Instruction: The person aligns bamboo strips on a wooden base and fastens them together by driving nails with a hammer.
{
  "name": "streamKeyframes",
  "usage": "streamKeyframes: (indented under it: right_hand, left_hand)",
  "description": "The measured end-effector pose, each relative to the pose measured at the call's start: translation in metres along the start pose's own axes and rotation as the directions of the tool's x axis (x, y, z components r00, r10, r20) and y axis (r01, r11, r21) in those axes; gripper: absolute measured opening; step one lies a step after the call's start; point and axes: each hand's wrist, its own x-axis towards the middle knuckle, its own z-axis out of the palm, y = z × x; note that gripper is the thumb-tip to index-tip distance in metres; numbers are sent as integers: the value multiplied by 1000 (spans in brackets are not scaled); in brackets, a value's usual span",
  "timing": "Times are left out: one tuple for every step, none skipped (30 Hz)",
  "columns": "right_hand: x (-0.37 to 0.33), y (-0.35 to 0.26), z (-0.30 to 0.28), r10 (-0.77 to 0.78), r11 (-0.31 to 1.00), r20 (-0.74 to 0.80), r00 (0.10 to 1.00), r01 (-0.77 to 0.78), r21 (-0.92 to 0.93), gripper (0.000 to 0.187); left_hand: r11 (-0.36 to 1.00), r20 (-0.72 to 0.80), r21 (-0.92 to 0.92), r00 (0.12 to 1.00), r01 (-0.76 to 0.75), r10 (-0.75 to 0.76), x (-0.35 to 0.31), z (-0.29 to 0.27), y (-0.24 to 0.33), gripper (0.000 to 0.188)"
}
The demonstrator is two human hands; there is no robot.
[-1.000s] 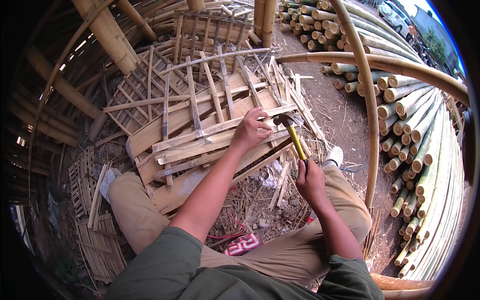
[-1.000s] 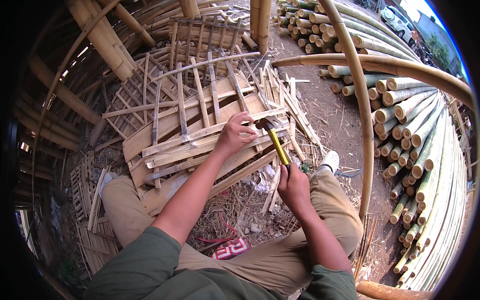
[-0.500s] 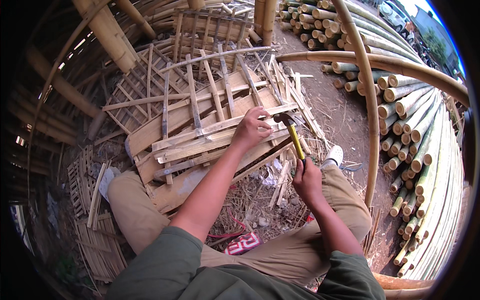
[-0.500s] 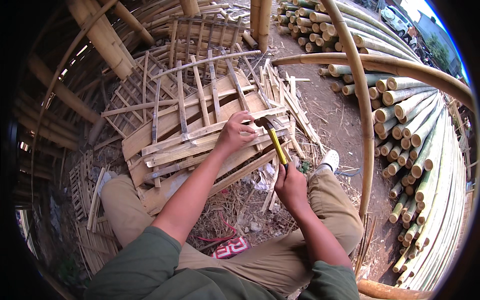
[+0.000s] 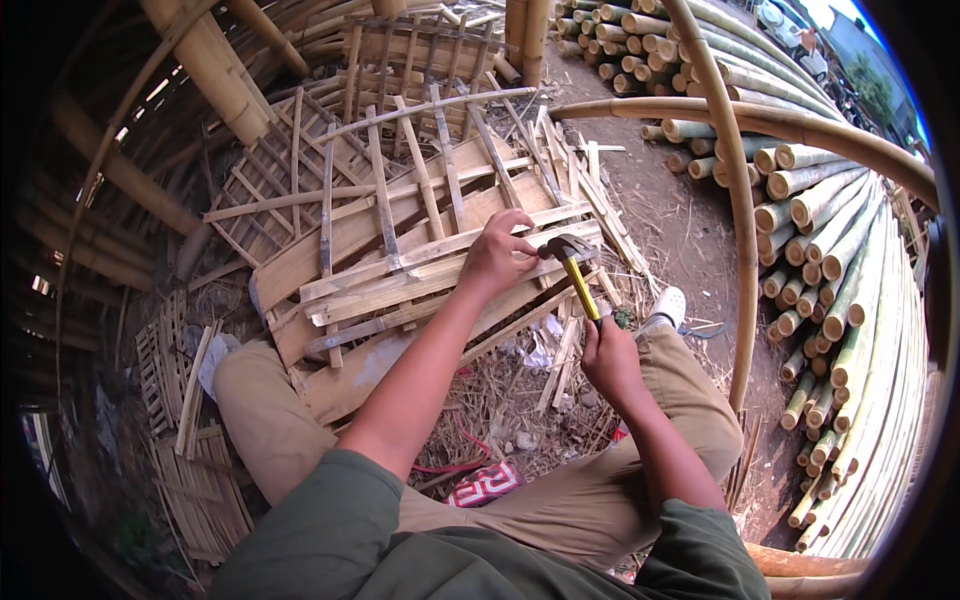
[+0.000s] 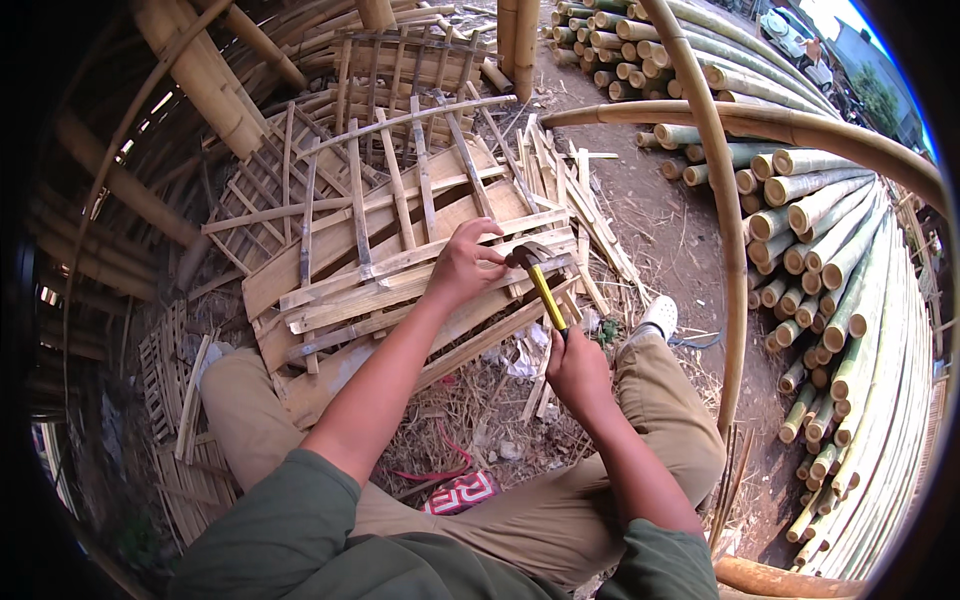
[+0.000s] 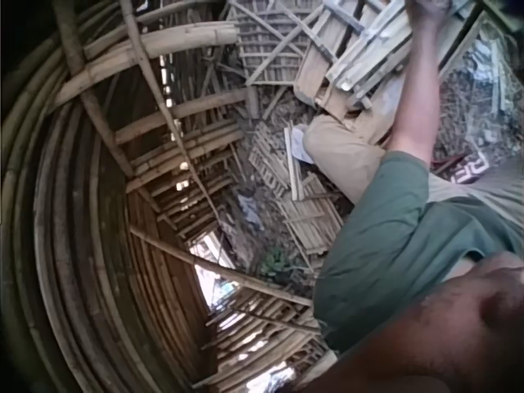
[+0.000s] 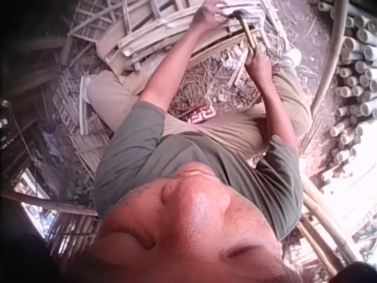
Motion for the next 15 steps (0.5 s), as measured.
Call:
streamKeyframes:
  right_hand:
    - [1, 1, -2, 19, 999, 7, 1000, -19, -31, 28]
    - [3, -2, -5, 35, 998, 17, 999, -34, -61, 27]
    - [4, -6, -9, 33, 998, 17, 999, -32, -59, 27]
    - [5, -11, -13, 51, 998, 21, 998, -50, -26, 25]
    - [4, -12, -17, 75, 997, 24, 997, -75, 3, 23]
    - [3, -8, -16, 79, 997, 21, 997, -79, 2, 23]
    - [4, -1, -12, 43, 997, 21, 999, -45, 68, 23]
    - [5, 3, -9, 4, 991, 17, 1000, -6, 135, 24]
    - [7, 4, -6, -9, 991, 22, 1000, 6, 135, 22]
    - [6, 4, -5, -8, 991, 19, 1000, 5, 135, 22]
    - [6, -3, -5, 41, 983, 5, 999, -42, 179, 21]
    - [7, -7, -5, 91, 971, -6, 996, -87, 223, 21]
    - [11, -4, -3, 143, 962, 1, 990, -139, 237, 28]
    - [15, -2, -7, 143, 962, -1, 990, -138, 236, 28]
    - [18, 1, -13, 149, 976, -10, 989, -145, 160, 32]
  left_hand:
    - [1000, 15, -7, 1000, 18, -18, -1, 1, -2, 7]
    - [1000, 14, -4, 1000, 18, -17, -1, 0, -2, 7]
    - [1000, 12, 5, 1000, 13, -13, -1, -1, -3, 6]
    - [1000, 9, 15, 1000, 8, -8, -1, -2, -3, 5]
    - [1000, 11, 12, 1000, 6, -6, 0, -1, -1, 5]
    - [1000, -1, 2, 1000, 15, -15, 0, 0, 1, 5]
    - [1000, -12, -8, 1000, 23, -23, 1, 1, 3, 5]
    - [1000, -12, -8, 1000, 21, -21, 1, 0, 2, 5]
    - [1000, -17, -3, 1000, -5, 5, 1, 0, 1, 5]
    - [1000, -22, 2, 999, -31, 31, 2, -1, 0, 6]
    - [999, -20, 0, 999, -33, 33, 1, -1, -2, 6]
    - [1000, -6, 12, 1000, -15, 15, 1, -1, -3, 8]
    - [1000, 7, 24, 1000, 3, -3, 1, 0, -3, 9]
    - [1000, 6, 23, 1000, 1, -1, 1, 1, -3, 9]
    - [1000, 0, 10, 1000, 10, -10, 0, 2, -2, 10]
